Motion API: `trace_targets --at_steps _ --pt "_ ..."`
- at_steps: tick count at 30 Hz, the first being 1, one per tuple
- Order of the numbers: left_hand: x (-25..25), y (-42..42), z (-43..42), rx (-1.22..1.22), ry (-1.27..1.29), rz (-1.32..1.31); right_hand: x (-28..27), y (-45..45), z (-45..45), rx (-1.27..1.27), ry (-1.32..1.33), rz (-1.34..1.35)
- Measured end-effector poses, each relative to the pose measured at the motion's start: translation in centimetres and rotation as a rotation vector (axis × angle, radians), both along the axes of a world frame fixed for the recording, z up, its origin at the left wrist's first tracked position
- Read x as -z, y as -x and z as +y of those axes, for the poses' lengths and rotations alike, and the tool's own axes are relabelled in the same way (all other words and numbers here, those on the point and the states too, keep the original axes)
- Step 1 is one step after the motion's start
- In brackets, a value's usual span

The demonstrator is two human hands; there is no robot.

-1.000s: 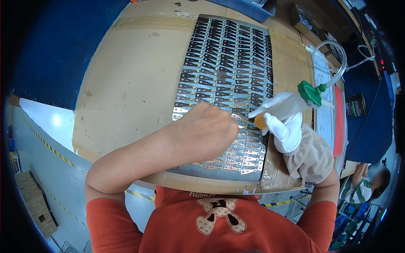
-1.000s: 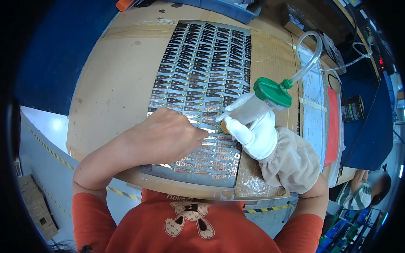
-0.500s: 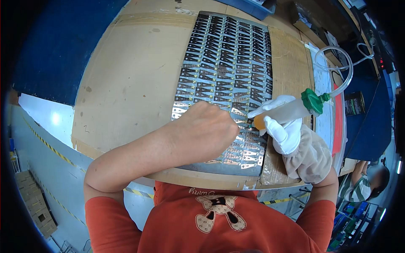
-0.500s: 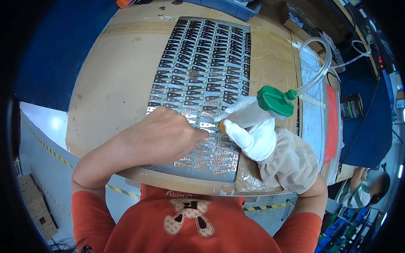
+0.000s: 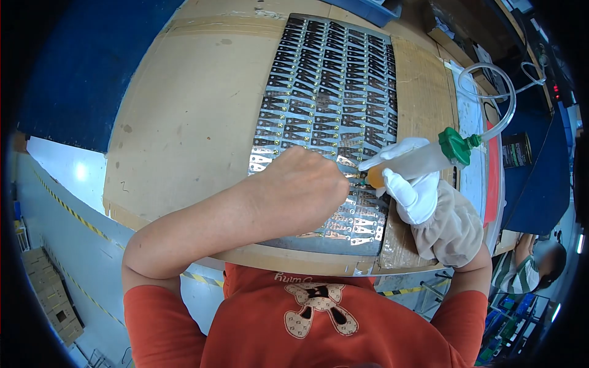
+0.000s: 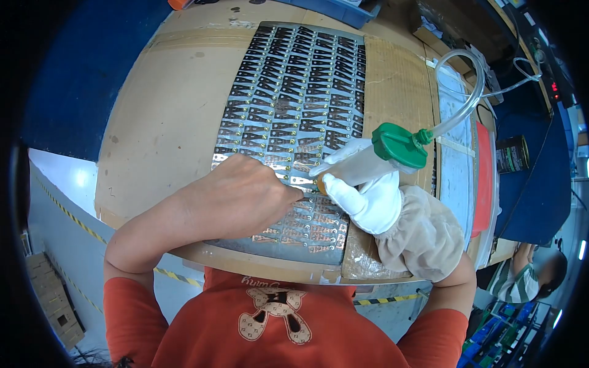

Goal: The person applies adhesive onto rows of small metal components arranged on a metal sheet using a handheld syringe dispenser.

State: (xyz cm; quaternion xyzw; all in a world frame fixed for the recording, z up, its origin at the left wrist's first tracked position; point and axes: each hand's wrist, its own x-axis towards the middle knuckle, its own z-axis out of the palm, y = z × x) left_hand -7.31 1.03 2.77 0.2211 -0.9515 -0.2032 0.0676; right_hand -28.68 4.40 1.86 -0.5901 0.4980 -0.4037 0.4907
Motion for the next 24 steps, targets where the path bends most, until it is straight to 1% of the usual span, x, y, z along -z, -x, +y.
trace_targets --at_steps 3,6,9,11,12,15,18,21,24 --pt "-0.1 0.0 0.0 0.004 -0.018 0.0 -0.4 -0.4 0.0 0.045 -0.026 -0.039" --pt "0.0 0.0 0.0 -0.001 -0.009 0.001 -0.1 0.3 -0.2 -0.079 0.082 0.108" --pt "0.4 0.0 0.1 -0.021 0.01 0.042 0.6 0.5 -0.2 -0.09 0.127 0.047" --pt "0.5 0.0 0.2 -0.037 0.019 0.11 0.0 -0.1 0.0 -0.022 0.024 -0.028" --pt "0.5 0.0 0.1 -0.027 0.008 0.075 -0.2 -0.3 0.0 0.013 -0.027 -0.066" --pt "0.3 0.1 0.0 -0.004 -0.012 0.0 -0.2 -0.2 -0.1 0.041 -0.041 -0.009" --pt "0.2 0.0 0.0 -0.003 -0.007 -0.001 0.1 0.3 -0.1 0.043 -0.01 0.047" --pt "0.5 0.0 0.2 -0.016 0.007 0.008 1.0 1.0 -0.4 -0.059 0.159 0.063" --pt "0.3 -0.1 0.2 -0.019 -0.004 -0.004 -0.1 -0.4 0.2 0.06 0.031 -0.159"
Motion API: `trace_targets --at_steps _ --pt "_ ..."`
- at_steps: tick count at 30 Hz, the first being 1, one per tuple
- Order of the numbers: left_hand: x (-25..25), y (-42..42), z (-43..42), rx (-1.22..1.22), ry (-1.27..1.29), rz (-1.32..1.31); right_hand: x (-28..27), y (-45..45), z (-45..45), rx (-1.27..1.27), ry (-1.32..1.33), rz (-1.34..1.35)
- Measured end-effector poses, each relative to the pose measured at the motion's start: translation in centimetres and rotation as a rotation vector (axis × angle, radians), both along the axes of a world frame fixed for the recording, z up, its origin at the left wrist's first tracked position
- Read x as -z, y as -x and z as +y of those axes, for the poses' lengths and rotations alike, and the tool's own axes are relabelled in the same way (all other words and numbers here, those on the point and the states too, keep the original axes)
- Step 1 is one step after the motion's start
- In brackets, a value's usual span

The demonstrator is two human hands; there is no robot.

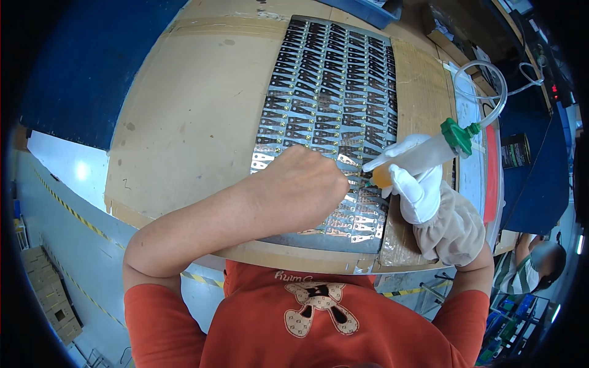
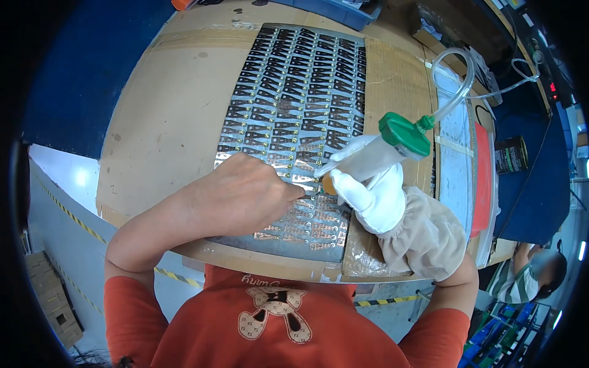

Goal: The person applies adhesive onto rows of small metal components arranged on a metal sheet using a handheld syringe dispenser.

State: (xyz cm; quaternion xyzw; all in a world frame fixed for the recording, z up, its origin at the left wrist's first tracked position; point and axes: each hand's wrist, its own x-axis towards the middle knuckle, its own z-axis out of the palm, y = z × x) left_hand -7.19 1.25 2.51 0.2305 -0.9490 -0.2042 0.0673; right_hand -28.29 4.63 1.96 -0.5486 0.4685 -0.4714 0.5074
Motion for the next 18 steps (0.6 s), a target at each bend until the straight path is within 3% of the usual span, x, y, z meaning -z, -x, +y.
trace_targets --at_steps 18 --pt "-0.68 -0.08 0.71 0.03 0.022 0.001 -0.06 0.11 0.55 -0.023 -0.035 0.169"
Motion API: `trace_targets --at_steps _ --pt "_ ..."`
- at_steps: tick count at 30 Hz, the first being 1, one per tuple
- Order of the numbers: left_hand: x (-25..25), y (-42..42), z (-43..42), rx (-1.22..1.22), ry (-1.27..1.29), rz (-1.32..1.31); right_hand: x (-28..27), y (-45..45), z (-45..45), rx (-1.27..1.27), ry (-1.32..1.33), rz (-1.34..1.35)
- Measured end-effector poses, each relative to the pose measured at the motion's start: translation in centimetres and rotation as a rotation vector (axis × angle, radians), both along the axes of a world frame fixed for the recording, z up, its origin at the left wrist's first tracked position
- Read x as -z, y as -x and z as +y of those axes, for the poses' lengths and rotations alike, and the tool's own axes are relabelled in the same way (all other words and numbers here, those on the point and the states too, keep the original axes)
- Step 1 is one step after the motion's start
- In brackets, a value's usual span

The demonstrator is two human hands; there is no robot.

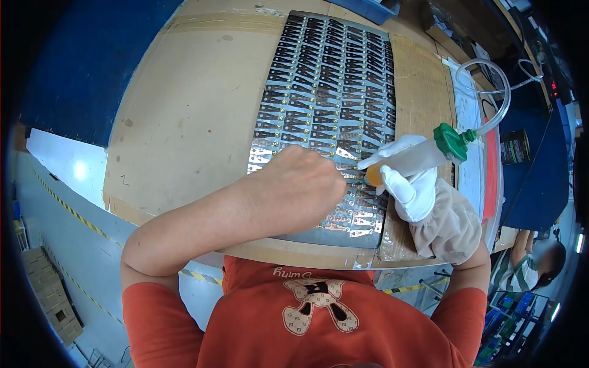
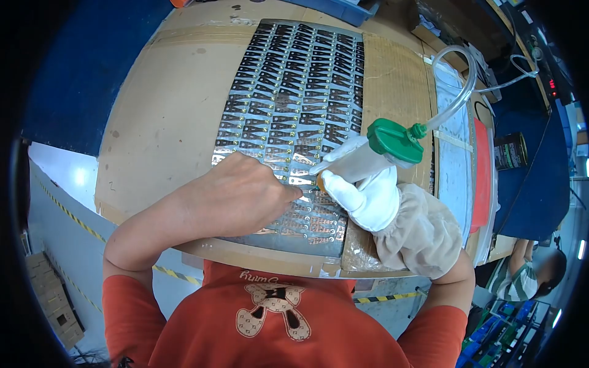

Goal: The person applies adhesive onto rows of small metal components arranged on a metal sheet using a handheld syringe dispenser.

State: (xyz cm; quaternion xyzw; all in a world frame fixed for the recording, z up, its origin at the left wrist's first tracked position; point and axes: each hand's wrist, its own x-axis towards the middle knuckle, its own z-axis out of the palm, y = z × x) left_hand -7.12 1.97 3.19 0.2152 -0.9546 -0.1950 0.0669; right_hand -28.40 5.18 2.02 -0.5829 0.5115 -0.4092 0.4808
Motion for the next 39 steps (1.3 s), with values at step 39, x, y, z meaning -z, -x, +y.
trace_targets --at_steps 39 --pt "0.4 -0.3 0.5 -0.021 0.023 0.061 0.2 0.1 1.4 -0.048 0.015 -0.098"
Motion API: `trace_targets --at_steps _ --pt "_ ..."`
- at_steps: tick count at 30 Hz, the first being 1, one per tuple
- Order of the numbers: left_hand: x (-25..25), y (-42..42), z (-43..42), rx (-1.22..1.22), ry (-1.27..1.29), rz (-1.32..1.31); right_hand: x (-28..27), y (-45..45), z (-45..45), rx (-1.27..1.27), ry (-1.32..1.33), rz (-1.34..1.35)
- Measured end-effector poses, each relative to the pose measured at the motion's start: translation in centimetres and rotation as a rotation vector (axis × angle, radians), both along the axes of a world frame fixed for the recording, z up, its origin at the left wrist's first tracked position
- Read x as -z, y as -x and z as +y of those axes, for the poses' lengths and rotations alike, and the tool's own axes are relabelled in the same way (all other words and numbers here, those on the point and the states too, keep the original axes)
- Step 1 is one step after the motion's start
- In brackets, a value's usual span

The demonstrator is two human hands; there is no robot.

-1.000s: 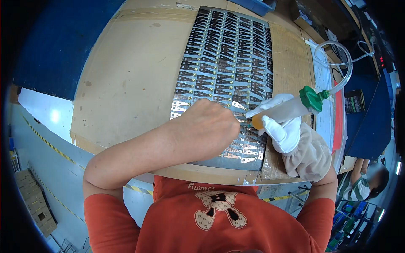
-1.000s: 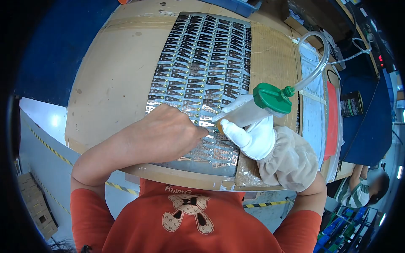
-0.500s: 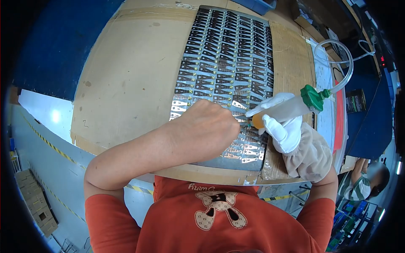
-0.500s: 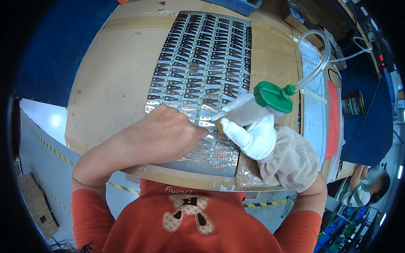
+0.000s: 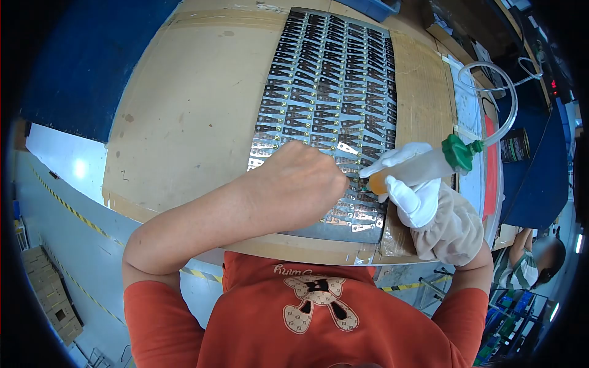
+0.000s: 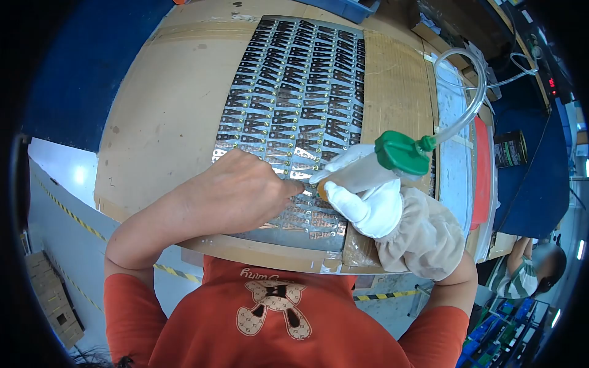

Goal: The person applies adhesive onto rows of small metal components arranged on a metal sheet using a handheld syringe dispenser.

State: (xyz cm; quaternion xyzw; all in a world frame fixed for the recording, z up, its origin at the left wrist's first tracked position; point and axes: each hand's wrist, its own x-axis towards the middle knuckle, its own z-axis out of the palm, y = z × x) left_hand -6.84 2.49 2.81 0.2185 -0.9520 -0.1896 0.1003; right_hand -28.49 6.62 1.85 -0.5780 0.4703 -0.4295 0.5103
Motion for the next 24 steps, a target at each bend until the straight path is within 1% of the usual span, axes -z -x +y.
trace_targets --at_steps 9,18,21,24 --pt "-0.47 -0.09 0.26 0.027 -0.012 -0.063 0.35 -0.29 -0.18 0.043 0.047 0.043" --pt "-0.06 0.02 0.32 0.013 -0.006 -0.017 -0.06 -0.14 0.01 0.004 -0.033 0.053" --pt "-0.32 0.01 0.26 0.026 -0.023 -0.036 0.31 0.25 -0.27 -0.089 0.088 0.158" --pt "-0.3 0.02 0.25 0.029 -0.025 -0.033 0.79 0.33 -0.29 -0.04 0.14 0.145"
